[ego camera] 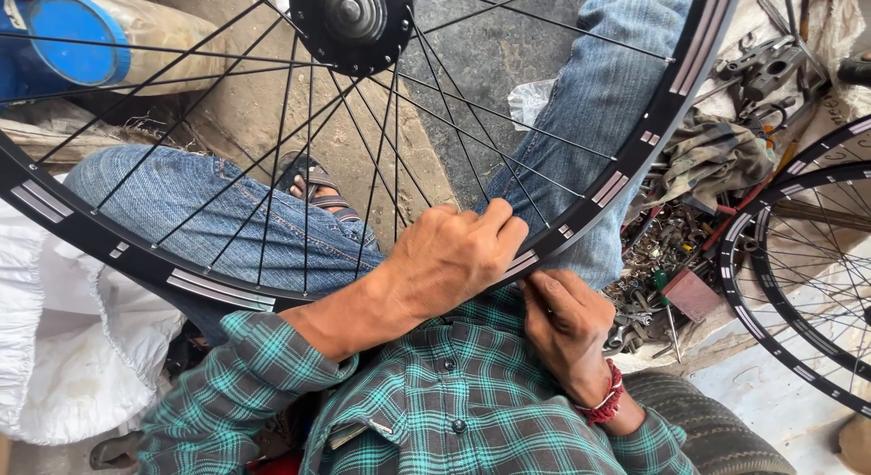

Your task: The person sits on the ground and adjusts the spokes of a bicycle wheel by hand. They rotate the wheel and tighten or loosen individual spokes to align the rim.

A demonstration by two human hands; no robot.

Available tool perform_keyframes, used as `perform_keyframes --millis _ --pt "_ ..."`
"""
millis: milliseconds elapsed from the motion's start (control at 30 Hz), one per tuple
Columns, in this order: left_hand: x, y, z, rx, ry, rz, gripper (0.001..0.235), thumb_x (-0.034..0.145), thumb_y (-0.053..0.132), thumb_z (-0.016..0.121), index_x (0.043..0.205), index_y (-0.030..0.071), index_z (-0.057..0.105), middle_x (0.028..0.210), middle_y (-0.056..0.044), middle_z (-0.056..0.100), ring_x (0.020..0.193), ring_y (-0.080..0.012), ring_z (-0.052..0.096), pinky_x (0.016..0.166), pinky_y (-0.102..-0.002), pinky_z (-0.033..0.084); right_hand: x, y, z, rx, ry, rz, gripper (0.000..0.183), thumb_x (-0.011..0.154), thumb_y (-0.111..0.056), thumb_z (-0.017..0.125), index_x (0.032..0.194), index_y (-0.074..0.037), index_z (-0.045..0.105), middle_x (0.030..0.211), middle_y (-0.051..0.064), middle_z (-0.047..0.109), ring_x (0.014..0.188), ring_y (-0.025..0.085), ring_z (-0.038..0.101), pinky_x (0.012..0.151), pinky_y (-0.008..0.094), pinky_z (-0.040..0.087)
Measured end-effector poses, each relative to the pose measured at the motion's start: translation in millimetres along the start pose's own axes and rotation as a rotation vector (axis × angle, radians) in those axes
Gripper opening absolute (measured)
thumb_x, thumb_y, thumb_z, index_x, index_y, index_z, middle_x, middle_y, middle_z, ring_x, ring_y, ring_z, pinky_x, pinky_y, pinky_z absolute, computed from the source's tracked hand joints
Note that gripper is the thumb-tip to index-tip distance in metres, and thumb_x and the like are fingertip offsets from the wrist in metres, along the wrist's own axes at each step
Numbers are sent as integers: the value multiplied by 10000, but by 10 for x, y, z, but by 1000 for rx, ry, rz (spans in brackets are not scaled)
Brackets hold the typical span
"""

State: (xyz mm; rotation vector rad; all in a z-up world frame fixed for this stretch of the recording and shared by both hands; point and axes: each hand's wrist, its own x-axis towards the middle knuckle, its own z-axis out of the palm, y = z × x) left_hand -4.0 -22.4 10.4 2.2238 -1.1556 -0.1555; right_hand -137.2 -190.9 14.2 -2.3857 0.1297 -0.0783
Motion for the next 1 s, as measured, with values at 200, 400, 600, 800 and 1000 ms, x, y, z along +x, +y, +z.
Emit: perform_keyframes --millis 200,400,600,800,1000 --pt "65 76 -232 -79 81 19 222 893 122 650 1097 35 636 1047 -118 630 717 -244 688 621 -384 523 11 10 -75 85 -30 74 126 819 0 799 909 18 714 811 81 694 620 167 663 554 271 486" --pt "103 198 -311 -377 -68 -137 300 863 96 675 1161 83 641 1086 -103 681 804 -326 709 669 -435 552 -20 9 -157 246 -76 149 126 828 -6 789 930 26 722 804 75 686 675 137 650 620 254 498" --pt "166 126 -243 -486 -226 -179 346 846 83 651 1178 158 591 1011 -86 722 901 -391 706 722 -506 535 -5 74 -209 427 -181 357 109 846 -12 770 938 42 751 758 47 708 642 100 640 573 243 496" --pt "241 59 -162 -458 -360 -143 414 885 172 653 1268 166 498 1037 -117 713 911 -419 689 703 -549 505 -25 170 -125 305 -198 331 65 879 -37 725 905 21 736 710 36 686 599 100 647 556 247 494" --pt "268 58 -126 -487 -383 -80 363 929 184 618 1259 129 478 1116 -119 716 891 -402 703 687 -526 518 -100 208 -72 434 -209 487 107 955 -26 644 900 20 723 707 38 694 650 89 623 595 246 495"
